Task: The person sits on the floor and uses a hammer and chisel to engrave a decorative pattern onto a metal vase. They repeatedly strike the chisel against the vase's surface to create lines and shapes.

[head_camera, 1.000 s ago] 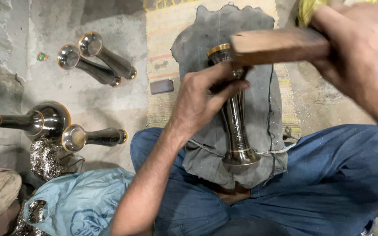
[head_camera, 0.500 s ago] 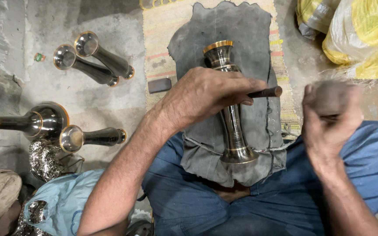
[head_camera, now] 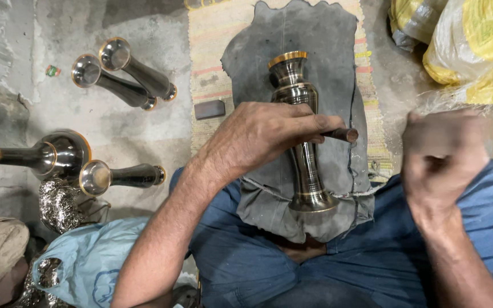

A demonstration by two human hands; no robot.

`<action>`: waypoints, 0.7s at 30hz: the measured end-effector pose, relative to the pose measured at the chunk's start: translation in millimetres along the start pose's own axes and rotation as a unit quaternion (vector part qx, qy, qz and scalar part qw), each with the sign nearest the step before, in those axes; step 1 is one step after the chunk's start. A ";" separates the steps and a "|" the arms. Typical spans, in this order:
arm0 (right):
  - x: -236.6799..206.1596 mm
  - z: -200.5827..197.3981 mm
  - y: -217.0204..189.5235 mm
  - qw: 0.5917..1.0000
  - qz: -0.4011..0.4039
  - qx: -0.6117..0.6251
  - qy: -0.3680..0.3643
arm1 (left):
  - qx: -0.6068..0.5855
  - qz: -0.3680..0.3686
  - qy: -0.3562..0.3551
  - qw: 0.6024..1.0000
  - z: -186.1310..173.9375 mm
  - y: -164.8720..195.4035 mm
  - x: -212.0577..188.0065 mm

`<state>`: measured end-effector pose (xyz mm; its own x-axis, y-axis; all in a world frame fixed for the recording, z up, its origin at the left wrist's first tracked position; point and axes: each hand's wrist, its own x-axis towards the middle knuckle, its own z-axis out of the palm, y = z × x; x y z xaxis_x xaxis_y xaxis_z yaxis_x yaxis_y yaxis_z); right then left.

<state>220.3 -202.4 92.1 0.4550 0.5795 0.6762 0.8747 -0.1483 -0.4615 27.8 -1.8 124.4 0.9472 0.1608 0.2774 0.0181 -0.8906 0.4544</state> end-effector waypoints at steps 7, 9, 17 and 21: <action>11.7 -3.4 10.1 1.000 -0.020 0.009 -0.003 | -0.236 -0.012 0.174 0.956 12.9 -24.1 6.8; 15.2 -3.8 15.4 0.999 -0.023 -0.005 -0.027 | -0.262 -0.034 0.157 0.951 13.2 -28.2 6.2; 43.7 -8.1 17.0 0.994 -0.073 -0.055 -0.059 | -0.218 0.024 0.127 0.967 4.6 -33.1 9.6; 44.5 -1.2 4.8 0.987 0.078 0.137 -0.007 | -0.203 0.031 0.106 0.973 -1.9 -30.1 11.0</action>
<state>244.9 -178.3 120.7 0.5774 0.5775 0.5772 0.7146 -0.0156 -0.6993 37.0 27.5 115.4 0.8544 0.2342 0.4638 -0.2056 -0.6674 0.7158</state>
